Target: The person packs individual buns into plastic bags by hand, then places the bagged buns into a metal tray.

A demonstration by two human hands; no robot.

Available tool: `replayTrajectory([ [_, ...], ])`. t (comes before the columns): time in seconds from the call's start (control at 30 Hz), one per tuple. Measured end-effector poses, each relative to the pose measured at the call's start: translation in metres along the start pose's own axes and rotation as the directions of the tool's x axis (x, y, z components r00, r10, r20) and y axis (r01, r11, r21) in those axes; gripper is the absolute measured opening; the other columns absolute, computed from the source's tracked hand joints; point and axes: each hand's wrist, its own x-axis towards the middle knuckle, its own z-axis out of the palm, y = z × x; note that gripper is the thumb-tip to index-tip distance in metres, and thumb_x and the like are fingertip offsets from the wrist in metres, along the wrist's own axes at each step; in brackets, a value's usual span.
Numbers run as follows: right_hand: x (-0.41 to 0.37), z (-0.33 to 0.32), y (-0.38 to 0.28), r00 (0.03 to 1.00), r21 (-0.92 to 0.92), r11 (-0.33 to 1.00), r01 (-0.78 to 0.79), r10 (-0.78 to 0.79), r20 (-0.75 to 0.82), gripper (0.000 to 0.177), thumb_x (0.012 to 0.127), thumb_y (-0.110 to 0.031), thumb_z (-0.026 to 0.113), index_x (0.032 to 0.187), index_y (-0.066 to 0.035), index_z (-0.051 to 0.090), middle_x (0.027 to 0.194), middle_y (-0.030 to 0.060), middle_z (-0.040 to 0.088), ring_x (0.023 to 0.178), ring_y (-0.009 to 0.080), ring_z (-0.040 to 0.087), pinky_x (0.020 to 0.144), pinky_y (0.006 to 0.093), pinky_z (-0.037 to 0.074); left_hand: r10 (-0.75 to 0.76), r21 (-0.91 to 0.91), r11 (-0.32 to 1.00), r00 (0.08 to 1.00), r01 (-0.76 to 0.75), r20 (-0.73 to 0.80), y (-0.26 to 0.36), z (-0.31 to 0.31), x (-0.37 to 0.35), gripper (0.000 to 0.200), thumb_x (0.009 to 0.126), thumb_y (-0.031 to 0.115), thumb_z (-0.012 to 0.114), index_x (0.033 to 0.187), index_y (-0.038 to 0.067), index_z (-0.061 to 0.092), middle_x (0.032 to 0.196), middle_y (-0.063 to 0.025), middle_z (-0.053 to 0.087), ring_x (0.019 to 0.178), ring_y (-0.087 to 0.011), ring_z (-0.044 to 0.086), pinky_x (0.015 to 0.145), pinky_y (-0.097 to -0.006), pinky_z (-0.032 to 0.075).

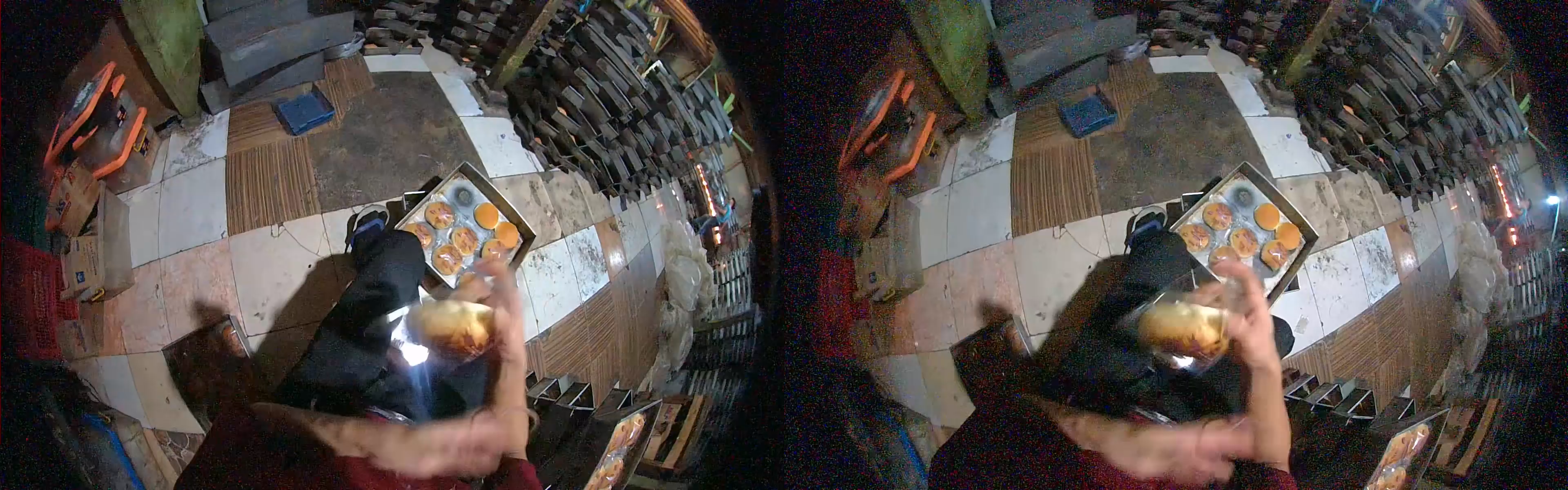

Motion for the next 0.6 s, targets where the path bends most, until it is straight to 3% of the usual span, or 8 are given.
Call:
replayTrajectory([
  [0.07,0.004,0.012,0.031,0.847,0.121,0.859,-0.498,0.511,-0.145,0.049,0.08,-0.038,0.061,0.113,-0.004,0.047,0.09,0.0151,0.061,0.086,0.0234,0.061,0.075,0.0355,0.05,0.045,0.208,0.974,0.972,-0.095,0.233,0.017,-0.008,-0.014,0.056,0.085,0.024,0.055,0.131,0.007,0.028,0.117,-0.0045,0.048,0.097,-0.017,0.053,0.08,-0.0293,0.043],
  [0.1,-0.008,0.01,0.078,0.948,0.151,0.936,-0.318,0.319,0.022,0.04,0.085,-0.033,0.057,0.11,-0.004,0.049,0.087,0.0135,0.062,0.082,0.0214,0.061,0.073,0.0346,0.051,0.049,0.307,0.938,0.937,-0.162,0.346,0.03,-0.013,-0.021,0.052,0.086,0.022,0.054,0.129,0.005,0.03,0.115,-0.006,0.049,0.096,-0.018,0.054,0.08,-0.03,0.043],
  [0.2,-0.055,0.027,0.178,0.834,-0.409,0.806,-0.429,0.178,-0.523,0.036,0.092,-0.032,0.047,0.105,0.0,0.054,0.098,0.0091,0.057,0.087,0.014,0.053,0.078,0.0281,0.045,-0.001,0.504,0.763,0.779,-0.405,0.627,0.056,-0.032,-0.052,0.043,0.087,0.017,0.051,0.124,0.0,0.037,0.108,-0.0105,0.053,0.093,-0.0212,0.055,0.079,-0.032,0.043],
  [0.23,-0.064,0.037,0.184,0.77,-0.193,0.923,-0.334,0.149,-0.62,0.032,0.092,-0.028,0.048,0.101,0.002,0.054,0.095,0.0083,0.057,0.085,0.014,0.053,0.077,0.0281,0.045,-0.051,0.548,0.678,0.712,-0.49,0.7,0.063,-0.04,-0.064,0.04,0.088,0.016,0.049,0.122,-0.001,0.04,0.106,-0.012,0.054,0.092,-0.0223,0.055,0.079,-0.0327,0.044],
  [0.27,-0.064,0.047,0.177,0.714,-0.163,0.941,-0.297,0.105,-0.693,0.03,0.091,-0.026,0.05,0.1,0.002,0.053,0.093,0.0079,0.056,0.084,0.0137,0.053,0.076,0.0277,0.045,0.348,0.685,0.541,0.871,-0.489,0.347,0.058,-0.05,-0.081,0.037,0.088,0.016,0.051,0.12,0.0,0.04,0.101,-0.0113,0.054,0.092,-0.021,0.054,0.08,-0.03,0.043],
  [0.37,-0.079,0.048,0.168,0.671,-0.137,0.912,-0.387,0.176,-0.72,0.023,0.086,-0.019,0.057,0.093,0.003,0.06,0.089,0.0068,0.061,0.08,0.0118,0.054,0.07,0.0264,0.045,0.953,0.981,0.183,0.234,0.065,-0.193,0.053,-0.086,-0.068,0.038,0.084,0.02,0.061,0.112,0.003,0.043,0.092,-0.0067,0.054,0.08,-0.0145,0.052,0.069,-0.0275,0.044],
  [0.5,-0.083,0.04,0.17,0.713,-0.187,0.846,-0.499,0.278,-0.644,0.016,0.087,-0.016,0.055,0.085,0.0,0.058,0.081,0.0018,0.057,0.075,0.0078,0.048,0.064,0.0229,0.041,0.885,0.901,-0.149,0.462,0.407,-0.062,0.045,-0.118,-0.044,0.022,0.081,0.022,0.062,0.086,0.001,0.054,0.079,-0.0116,0.053,0.07,-0.0198,0.052,0.064,-0.0325,0.044],
  [0.6,-0.066,0.049,0.129,0.789,-0.315,0.863,-0.394,0.142,-0.597,0.011,0.088,-0.012,0.052,0.083,-0.002,0.053,0.076,-0.0012,0.051,0.07,0.0063,0.044,0.06,0.0208,0.037,0.882,0.977,0.109,0.435,0.185,-0.18,0.052,-0.096,-0.028,0.017,0.082,0.015,0.059,0.077,0.0,0.055,0.072,-0.0111,0.052,0.063,-0.0219,0.052,0.059,-0.0305,0.042],
])
